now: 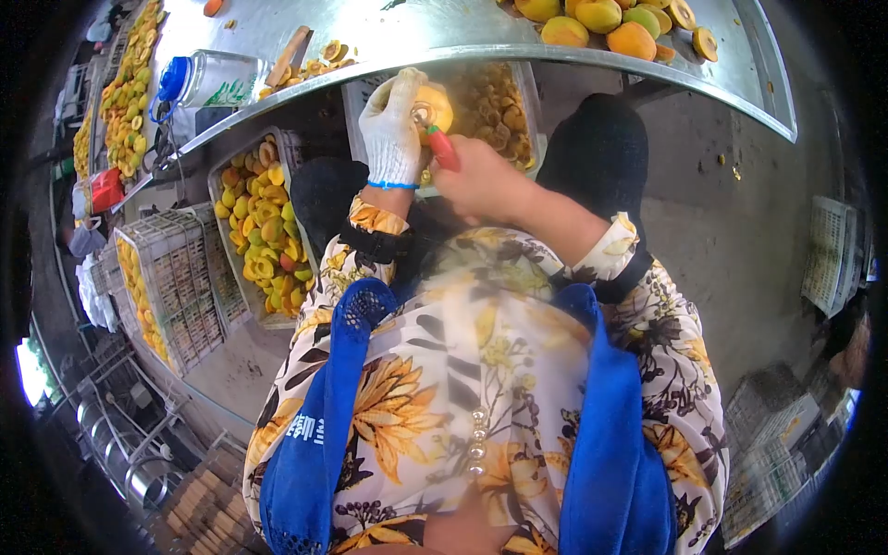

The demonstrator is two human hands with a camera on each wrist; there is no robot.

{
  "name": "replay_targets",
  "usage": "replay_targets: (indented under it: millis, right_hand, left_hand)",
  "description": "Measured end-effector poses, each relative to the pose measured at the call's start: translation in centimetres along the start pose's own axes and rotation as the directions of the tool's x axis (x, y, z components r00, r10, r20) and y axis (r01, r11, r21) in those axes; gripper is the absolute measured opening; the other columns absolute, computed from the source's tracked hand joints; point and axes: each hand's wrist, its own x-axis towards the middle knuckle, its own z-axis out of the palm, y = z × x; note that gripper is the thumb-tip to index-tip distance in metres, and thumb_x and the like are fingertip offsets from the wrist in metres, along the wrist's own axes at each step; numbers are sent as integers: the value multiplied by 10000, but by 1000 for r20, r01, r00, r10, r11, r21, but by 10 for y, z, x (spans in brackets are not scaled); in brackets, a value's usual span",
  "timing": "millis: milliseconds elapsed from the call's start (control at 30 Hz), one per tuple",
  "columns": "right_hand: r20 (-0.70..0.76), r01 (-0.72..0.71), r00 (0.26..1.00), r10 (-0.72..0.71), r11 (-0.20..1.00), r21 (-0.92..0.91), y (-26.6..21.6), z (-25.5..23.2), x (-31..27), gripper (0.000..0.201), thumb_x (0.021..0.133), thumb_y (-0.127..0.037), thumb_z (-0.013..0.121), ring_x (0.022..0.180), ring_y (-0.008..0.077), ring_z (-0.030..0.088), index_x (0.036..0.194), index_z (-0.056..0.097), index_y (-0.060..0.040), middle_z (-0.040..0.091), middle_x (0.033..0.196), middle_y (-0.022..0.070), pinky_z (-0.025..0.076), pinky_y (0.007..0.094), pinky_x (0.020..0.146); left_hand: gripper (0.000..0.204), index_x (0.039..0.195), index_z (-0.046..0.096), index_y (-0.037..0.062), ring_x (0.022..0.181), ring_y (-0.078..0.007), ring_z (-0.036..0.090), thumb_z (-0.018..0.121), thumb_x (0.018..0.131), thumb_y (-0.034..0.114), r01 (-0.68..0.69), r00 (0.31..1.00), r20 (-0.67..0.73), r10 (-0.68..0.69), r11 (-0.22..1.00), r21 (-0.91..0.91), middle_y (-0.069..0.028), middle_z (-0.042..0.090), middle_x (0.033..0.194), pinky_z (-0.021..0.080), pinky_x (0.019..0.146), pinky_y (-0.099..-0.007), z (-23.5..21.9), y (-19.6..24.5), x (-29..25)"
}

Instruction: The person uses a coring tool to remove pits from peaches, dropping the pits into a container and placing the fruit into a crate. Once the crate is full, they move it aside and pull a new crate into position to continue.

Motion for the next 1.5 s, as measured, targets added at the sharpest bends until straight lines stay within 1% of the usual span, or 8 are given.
replay_targets:
  millis: [233, 400, 600, 800, 1033, 1133, 1300, 1500]
  right_hand:
    - [171, -109, 979, 108, 994, -4, -2, -9, -1, 98, 812, -102, 485, 385, 107, 429, 887, 450, -50, 454, 581, 26, 357, 274, 341]
    - [441, -358, 883, 161, 838, 411, 7, -16, 5, 126, 853, -42, 470, 350, 34, 259, 970, 444, -83, 323, 559, -37, 263, 223, 311]
    - [554, -315, 824, -117, 719, 619, 10, -14, 25, 165, 884, -41, 456, 347, 34, 258, 1039, 442, -97, 312, 563, -36, 253, 213, 314]
    - [155, -209, 973, 171, 938, 275, 4, -7, 28, 139, 864, -151, 556, 390, 69, 348, 953, 460, -105, 376, 560, -22, 321, 245, 348]
    - [74, -82, 994, 82, 997, 3, 23, -9, 34, 171, 820, -122, 573, 400, 77, 420, 934, 463, -57, 495, 659, 42, 355, 235, 339]
    - [16, -68, 997, 69, 995, -78, 17, -8, 32, 165, 825, -126, 569, 389, 81, 416, 932, 466, -55, 496, 643, 45, 354, 242, 340]
    - [-118, 103, 984, -131, 971, -216, 22, -15, 31, 173, 809, -128, 596, 400, 95, 449, 911, 489, -38, 506, 626, 33, 367, 259, 363]
    - [-289, 181, 926, -244, 957, -227, 28, -38, 11, 158, 809, -137, 609, 413, 85, 459, 893, 522, -35, 512, 604, 21, 367, 260, 381]
  left_hand:
    - [257, 874, 642, -39, 662, -144, 603, 611, 847, 215, 308, 904, 291, -313, 949, 65, -111, 647, 771, 480, 574, -250, -22, 2, 14]
    - [201, 870, 659, -22, 629, -87, 568, 614, 833, 170, -188, 968, 223, 113, 917, 352, -47, 637, 752, 448, 534, -228, -19, 5, 2]
    - [230, 956, 555, 72, 590, -171, 568, 535, 893, 292, 367, 908, 66, -413, 712, -598, -63, 599, 752, 461, 513, -272, -25, -21, 28]
    - [217, 978, 605, 59, 774, -200, 610, 624, 819, 206, -334, 867, -198, 458, 827, 452, -104, 628, 838, 492, 685, -301, -123, 84, -4]
    - [544, 1106, 637, 151, 1025, -340, 569, 572, 761, 566, 465, 806, -397, 438, -55, 884, -134, 632, 1069, 432, 874, -408, -358, 94, -41]
    - [549, 1174, 584, 154, 1073, -304, 544, 617, 750, 502, 349, 818, -91, 568, -364, 863, -108, 553, 1220, 431, 895, -388, -303, 103, -27]
    - [488, 1156, 573, 37, 1060, -276, 568, 644, 787, 347, -335, 872, 256, 417, 127, 934, -157, 598, 1140, 421, 912, -333, -64, 129, 45]
    - [460, 1100, 588, 202, 938, -339, 588, 637, 721, 459, -738, 636, 742, 210, -116, 665, -165, 563, 1072, 482, 775, -425, 109, 6, 149]
